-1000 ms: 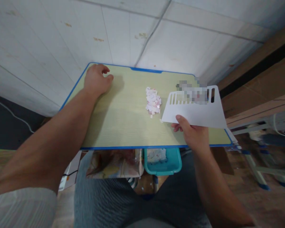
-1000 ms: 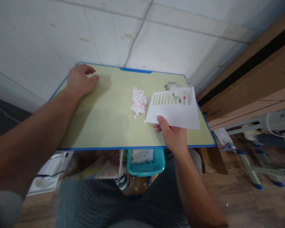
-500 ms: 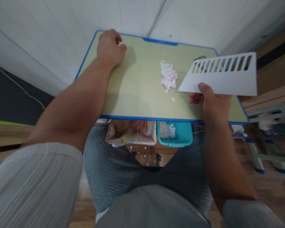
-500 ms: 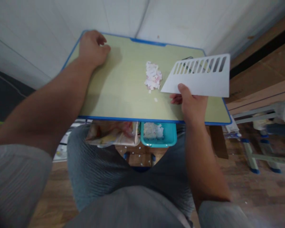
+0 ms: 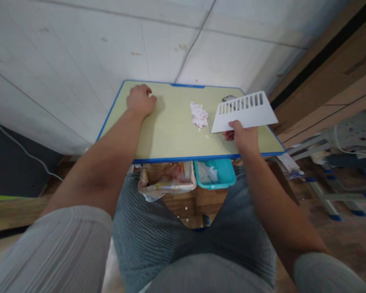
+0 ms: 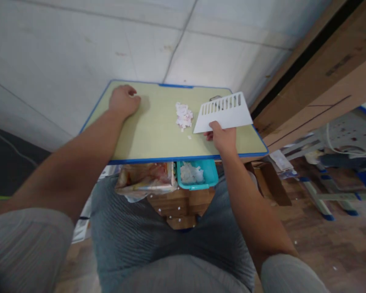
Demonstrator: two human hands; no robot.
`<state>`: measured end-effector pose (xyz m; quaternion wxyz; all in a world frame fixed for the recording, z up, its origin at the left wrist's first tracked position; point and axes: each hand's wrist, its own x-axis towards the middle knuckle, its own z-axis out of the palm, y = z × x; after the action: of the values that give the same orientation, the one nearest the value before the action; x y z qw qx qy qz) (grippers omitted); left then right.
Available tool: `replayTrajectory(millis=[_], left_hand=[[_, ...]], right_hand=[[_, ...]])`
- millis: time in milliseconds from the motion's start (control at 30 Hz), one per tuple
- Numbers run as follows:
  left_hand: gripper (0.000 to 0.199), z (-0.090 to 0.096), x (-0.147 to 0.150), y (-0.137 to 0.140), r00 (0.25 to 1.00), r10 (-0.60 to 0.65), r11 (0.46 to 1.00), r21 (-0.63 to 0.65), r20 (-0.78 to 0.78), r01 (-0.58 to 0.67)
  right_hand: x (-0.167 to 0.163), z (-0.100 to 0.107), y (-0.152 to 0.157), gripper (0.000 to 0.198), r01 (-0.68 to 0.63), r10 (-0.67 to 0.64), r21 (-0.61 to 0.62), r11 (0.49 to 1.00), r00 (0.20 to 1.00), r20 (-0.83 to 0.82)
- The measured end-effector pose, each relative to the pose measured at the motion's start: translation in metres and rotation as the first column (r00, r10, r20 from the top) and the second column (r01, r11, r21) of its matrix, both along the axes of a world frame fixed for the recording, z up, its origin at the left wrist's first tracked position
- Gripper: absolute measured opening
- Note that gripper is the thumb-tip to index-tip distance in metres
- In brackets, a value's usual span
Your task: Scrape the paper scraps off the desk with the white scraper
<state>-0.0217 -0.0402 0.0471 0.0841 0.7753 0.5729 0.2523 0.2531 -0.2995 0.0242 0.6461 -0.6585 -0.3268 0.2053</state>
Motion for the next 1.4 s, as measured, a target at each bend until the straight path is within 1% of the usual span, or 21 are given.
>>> replayTrajectory(millis=[100,167,233,333,500,700,933,1200,1300,1400], left_hand=[[0.043,-0.001,-0.009,-0.013,0.994,0.023,0.999,-0.036,-0.11,-0.028],[0.048,-0.004,-0.017,-0.021,0.987,0.01,0.999,-0.038,-0.162,-0.016],[0.051,-0.008,-0.025,-0.029,0.978,-0.008,0.999,-0.038,-0.209,0.0],[0.055,-0.015,-0.03,-0.04,0.967,-0.027,1.0,-0.002,-0.254,0.027],[0.057,-0.018,-0.028,-0.052,0.961,-0.015,1.0,0.007,-0.275,0.017],[0.058,-0.019,-0.03,-0.066,0.964,0.001,0.999,0.037,-0.264,0.009],[0.061,-0.015,-0.029,-0.066,0.966,0.012,1.0,0.0,-0.257,-0.012],[0.06,-0.012,-0.028,-0.068,0.966,0.025,1.0,-0.008,-0.259,-0.028],[0.057,-0.011,-0.027,-0.069,0.966,0.032,0.999,-0.005,-0.256,-0.035],[0.057,-0.01,-0.027,-0.07,0.967,0.036,0.999,-0.005,-0.253,-0.039]], right_hand=[[-0.006,-0.002,0.005,0.011,0.001,-0.001,0.005,1.0,1.0,-0.031],[-0.01,-0.004,0.009,0.01,-0.009,0.01,0.019,1.0,0.999,-0.036],[-0.011,-0.007,0.011,0.009,-0.017,0.018,0.022,1.0,0.999,-0.037],[-0.01,-0.012,0.013,0.008,-0.021,0.021,0.015,1.0,0.999,-0.026],[-0.006,-0.016,0.013,0.011,-0.026,0.026,-0.02,0.999,0.999,0.023],[-0.011,-0.014,0.008,0.014,-0.039,0.042,-0.038,0.999,0.995,0.09],[-0.032,-0.01,-0.001,0.017,-0.163,0.171,-0.065,0.984,0.976,0.132],[-0.072,-0.012,-0.018,0.021,-0.342,0.348,-0.075,0.937,0.933,0.094],[-0.078,-0.011,-0.022,0.018,-0.392,0.397,-0.075,0.917,0.914,0.082],[-0.08,-0.009,-0.024,0.016,-0.413,0.418,-0.069,0.908,0.906,0.073]])
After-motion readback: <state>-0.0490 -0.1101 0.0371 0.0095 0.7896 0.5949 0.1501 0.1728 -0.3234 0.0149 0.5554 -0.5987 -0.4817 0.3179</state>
